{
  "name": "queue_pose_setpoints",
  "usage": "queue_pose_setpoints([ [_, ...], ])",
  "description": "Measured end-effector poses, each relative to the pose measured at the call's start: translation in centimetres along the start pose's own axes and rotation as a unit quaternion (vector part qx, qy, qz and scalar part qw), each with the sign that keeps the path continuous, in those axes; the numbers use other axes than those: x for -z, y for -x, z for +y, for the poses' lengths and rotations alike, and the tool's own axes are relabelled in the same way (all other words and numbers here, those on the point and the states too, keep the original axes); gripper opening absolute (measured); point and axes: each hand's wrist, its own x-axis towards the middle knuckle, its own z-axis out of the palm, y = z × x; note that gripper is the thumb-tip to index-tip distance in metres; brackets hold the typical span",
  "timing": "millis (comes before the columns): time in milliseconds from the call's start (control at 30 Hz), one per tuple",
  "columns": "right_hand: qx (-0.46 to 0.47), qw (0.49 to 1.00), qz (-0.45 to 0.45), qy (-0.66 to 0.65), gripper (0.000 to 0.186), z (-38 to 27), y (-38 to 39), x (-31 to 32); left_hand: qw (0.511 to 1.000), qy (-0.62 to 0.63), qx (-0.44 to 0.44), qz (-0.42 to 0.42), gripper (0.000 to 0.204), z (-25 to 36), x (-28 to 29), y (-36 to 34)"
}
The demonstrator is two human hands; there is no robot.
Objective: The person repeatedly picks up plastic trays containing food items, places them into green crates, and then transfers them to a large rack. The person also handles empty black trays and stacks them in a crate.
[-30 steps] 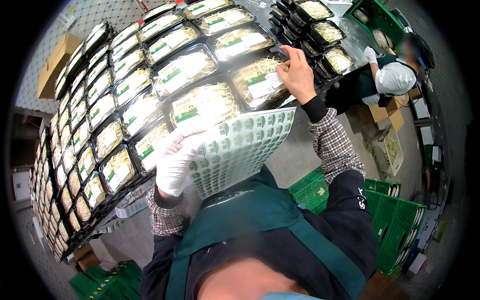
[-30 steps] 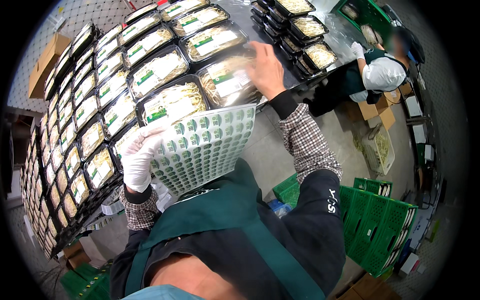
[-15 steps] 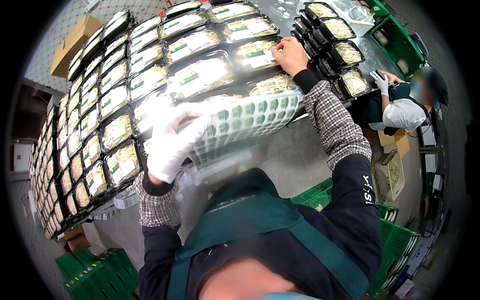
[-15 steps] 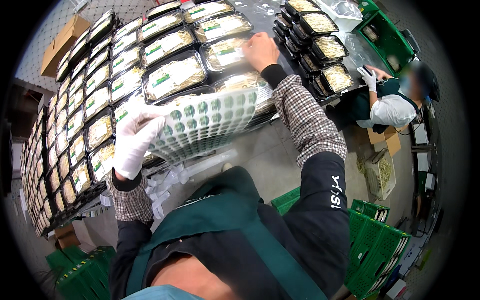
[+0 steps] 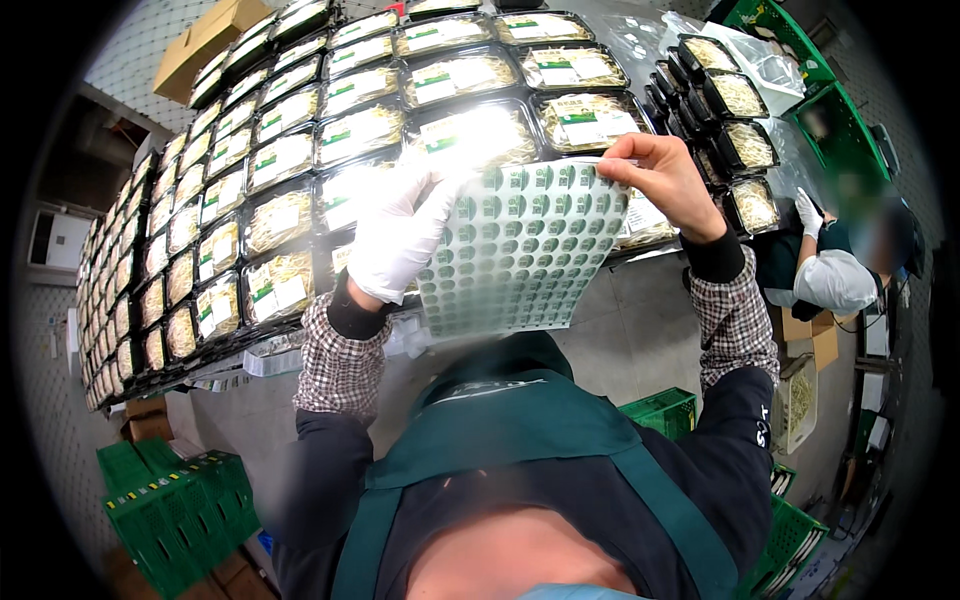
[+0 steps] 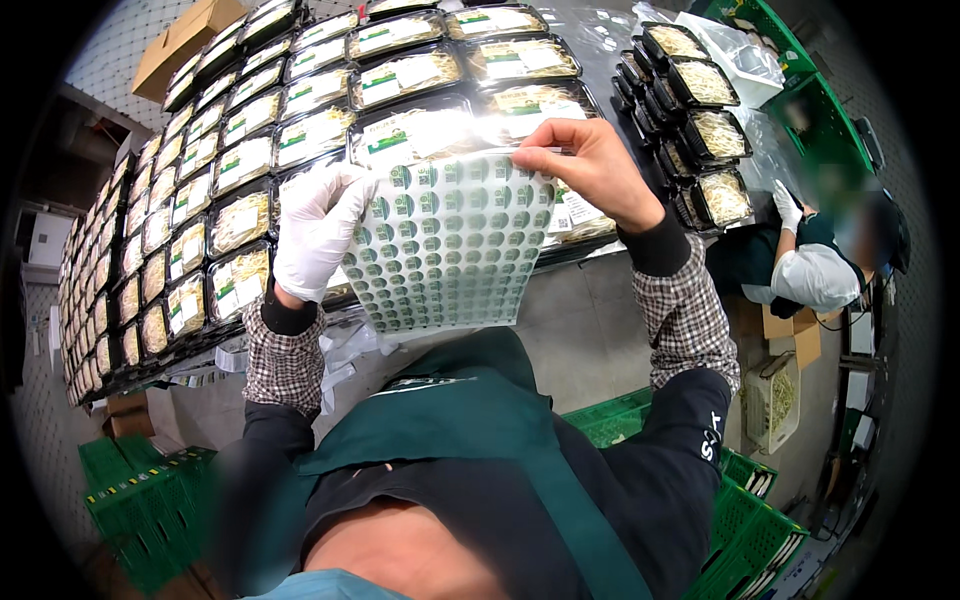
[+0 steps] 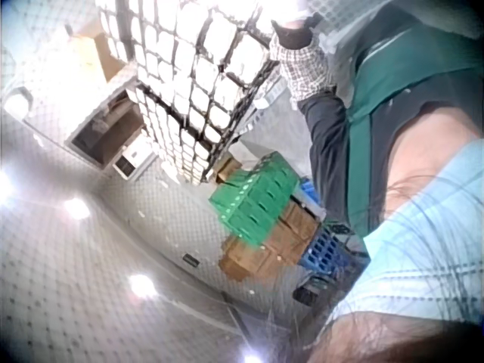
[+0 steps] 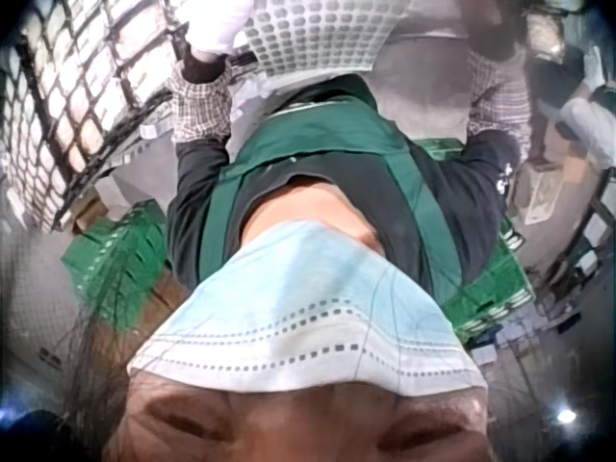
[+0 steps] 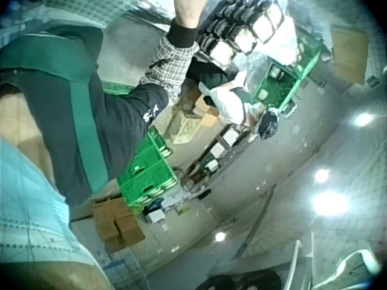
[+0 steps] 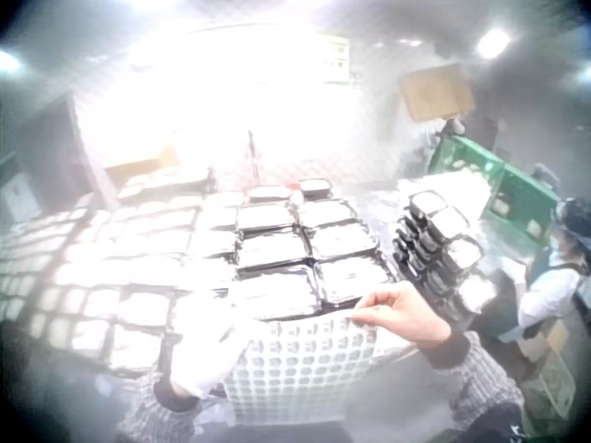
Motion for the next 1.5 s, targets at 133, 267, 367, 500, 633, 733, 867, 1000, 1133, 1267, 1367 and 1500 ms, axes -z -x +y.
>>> queue_pose_setpoints([
  [133,0.043,0.985,0.012,0.166,0.027,-0.4,-0.5,0.7,0.992,-0.078,-0.081,0.061,0.015,1.3,0.1,0.0],
  [267,0.247,0.934,-0.021,0.256,0.055,-2.8,-3.1,-2.2,0.973,-0.114,-0.196,0.040,0.013,1.2,-0.3,0.2],
  [367,0.266,0.913,-0.135,0.279,0.037,-5.2,-3.8,-3.4,0.971,-0.117,-0.210,0.018,0.014,1.2,-0.8,0.3],
  [500,0.295,0.898,-0.132,0.298,0.022,-5.2,-4.7,-3.5,0.983,-0.067,-0.173,0.001,0.016,1.4,-0.7,-0.1],
  [633,0.282,0.919,-0.112,0.254,0.018,-4.5,-4.6,-3.8,0.994,0.012,-0.110,-0.017,0.011,0.9,-0.5,-0.4],
  [733,0.321,0.909,-0.058,0.258,0.017,-3.3,-5.1,-4.1,0.997,0.039,-0.065,-0.007,0.007,0.4,-0.6,-0.9],
  [867,0.368,0.885,0.024,0.285,0.016,-2.8,-4.8,-4.2,0.998,-0.038,-0.042,0.003,0.009,0.1,-0.2,-1.7],
  [1000,0.448,0.833,0.086,0.313,0.017,-2.1,-5.3,-4.3,0.998,-0.042,-0.047,0.008,0.018,0.1,-0.6,-2.5],
  [1133,0.307,0.939,0.093,0.125,0.016,0.9,-8.5,-1.5,0.998,-0.055,0.019,-0.030,0.018,-1.5,0.3,-2.5],
  [1267,0.028,0.954,0.285,0.084,0.030,11.4,-17.0,10.9,0.980,0.069,0.145,-0.115,0.021,0.4,1.3,-2.6],
  [1367,-0.002,0.919,0.286,0.272,0.045,17.9,-20.8,12.9,0.976,0.115,0.150,-0.112,0.020,1.0,2.3,-2.5],
  [1500,0.120,0.852,0.278,0.427,0.036,19.1,-21.2,10.4,0.989,0.034,0.124,-0.071,0.015,0.0,4.3,-1.2],
])
